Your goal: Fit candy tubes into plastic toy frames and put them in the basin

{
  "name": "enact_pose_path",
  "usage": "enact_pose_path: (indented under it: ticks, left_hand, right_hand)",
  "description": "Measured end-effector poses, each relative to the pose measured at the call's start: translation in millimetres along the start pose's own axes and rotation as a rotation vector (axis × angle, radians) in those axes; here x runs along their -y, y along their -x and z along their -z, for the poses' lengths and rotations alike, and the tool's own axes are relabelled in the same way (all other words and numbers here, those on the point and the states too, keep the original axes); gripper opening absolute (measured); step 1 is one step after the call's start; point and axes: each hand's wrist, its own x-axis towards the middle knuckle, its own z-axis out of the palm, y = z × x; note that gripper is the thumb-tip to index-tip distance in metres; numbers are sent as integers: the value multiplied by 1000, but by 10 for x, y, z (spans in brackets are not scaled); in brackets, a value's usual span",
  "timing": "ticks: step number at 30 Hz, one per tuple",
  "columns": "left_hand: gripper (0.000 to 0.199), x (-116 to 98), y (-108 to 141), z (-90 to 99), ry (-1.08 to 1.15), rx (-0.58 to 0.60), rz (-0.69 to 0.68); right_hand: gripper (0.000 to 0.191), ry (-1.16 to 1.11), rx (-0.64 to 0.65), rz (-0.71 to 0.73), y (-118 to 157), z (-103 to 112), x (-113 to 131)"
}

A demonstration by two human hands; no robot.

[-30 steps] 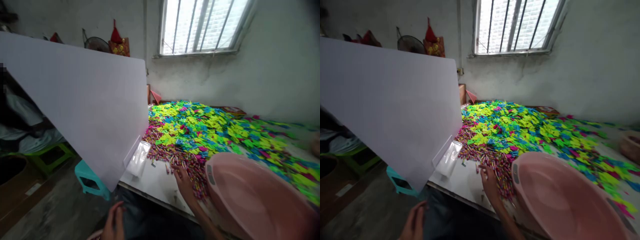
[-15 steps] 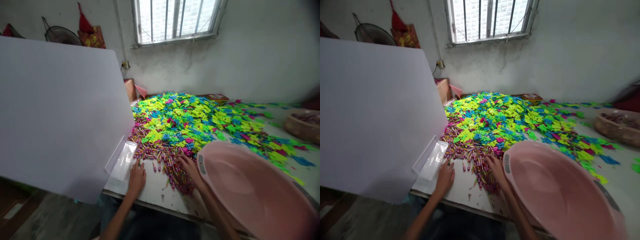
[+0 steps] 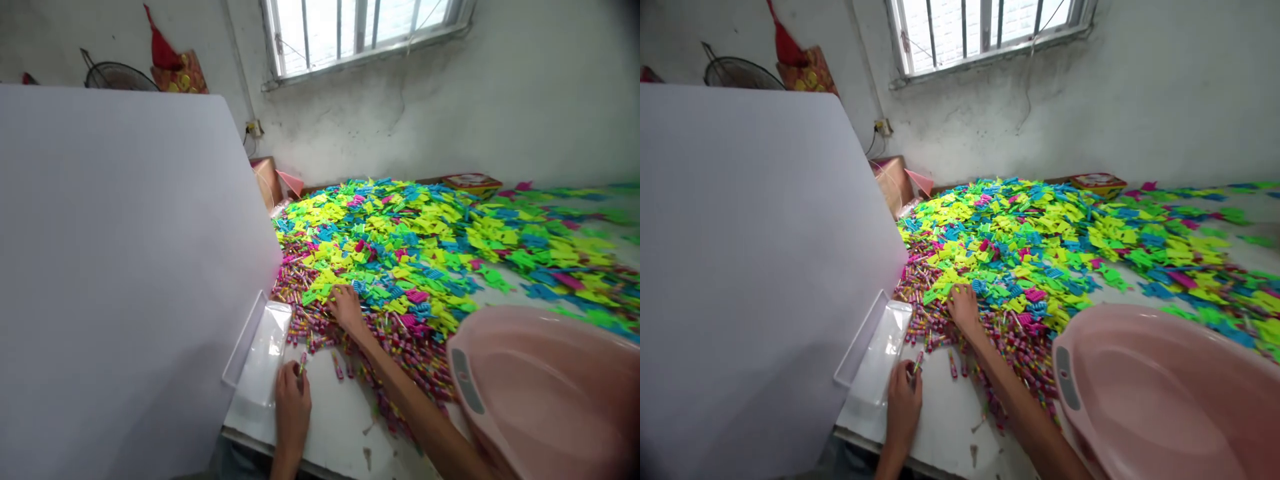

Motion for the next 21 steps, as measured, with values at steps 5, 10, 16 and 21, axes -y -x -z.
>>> enact_pose_path:
  ticks: [5, 10, 16, 21]
  left_hand:
    - [22, 17, -38, 55, 300, -42, 147]
    - [31, -32, 17, 163, 521, 21, 368]
    - [38, -224, 299, 187, 718, -114, 620]
    - [38, -466, 385, 146, 811, 45, 614]
  right_hand:
    - [15, 67, 5, 47, 17, -89, 2]
    - [17, 66, 14, 68, -6, -133, 47]
    - [22, -1, 16, 74, 81, -82, -16]
    - [17, -136, 2, -3, 11, -115, -44]
